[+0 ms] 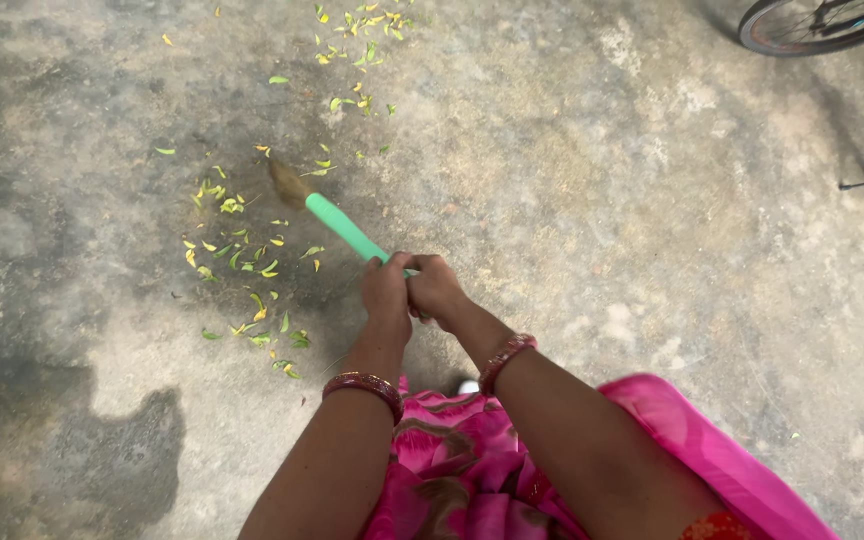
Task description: The person sweeps debris and leaves across a concrete floor using a small hand broom with a green handle.
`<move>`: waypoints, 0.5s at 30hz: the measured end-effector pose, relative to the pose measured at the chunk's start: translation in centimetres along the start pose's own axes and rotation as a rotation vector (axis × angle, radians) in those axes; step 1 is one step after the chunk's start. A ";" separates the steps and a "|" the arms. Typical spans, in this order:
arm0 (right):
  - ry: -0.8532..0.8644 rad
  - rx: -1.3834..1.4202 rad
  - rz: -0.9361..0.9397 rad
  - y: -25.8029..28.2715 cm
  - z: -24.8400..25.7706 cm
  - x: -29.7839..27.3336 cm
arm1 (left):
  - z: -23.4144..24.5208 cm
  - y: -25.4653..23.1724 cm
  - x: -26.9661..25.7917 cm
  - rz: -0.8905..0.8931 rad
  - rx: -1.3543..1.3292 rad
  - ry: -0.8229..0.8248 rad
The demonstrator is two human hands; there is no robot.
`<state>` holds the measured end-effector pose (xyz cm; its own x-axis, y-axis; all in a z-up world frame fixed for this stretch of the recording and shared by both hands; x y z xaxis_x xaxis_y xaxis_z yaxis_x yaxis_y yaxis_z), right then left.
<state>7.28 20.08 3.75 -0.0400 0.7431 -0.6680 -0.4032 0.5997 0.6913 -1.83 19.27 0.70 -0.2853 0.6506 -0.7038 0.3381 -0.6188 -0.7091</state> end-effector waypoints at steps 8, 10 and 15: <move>-0.256 0.116 -0.100 -1.2 3.4 0.2 | -5.5 1.0 -0.5 0.042 0.051 0.278; -0.362 0.116 -0.183 -1.7 4.2 0.8 | -6.4 1.1 -0.4 0.064 0.116 0.344; -0.367 0.228 -0.228 -3.4 6.5 4.0 | -7.7 2.1 0.1 0.232 0.084 0.397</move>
<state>14.42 22.95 0.46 0.3674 0.6165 -0.6964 -0.1516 0.7784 0.6091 5.79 21.42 -0.53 0.1605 0.5988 -0.7847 0.2740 -0.7908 -0.5474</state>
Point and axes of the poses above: each hand's wrist, its own x-axis towards the middle knuckle, its own z-axis out of the back of the hand, y = z × x, the point moved 2 cm from there along x, towards the middle knuckle, and after that the axes turned 3 degrees about x, right-handed, at the moved point
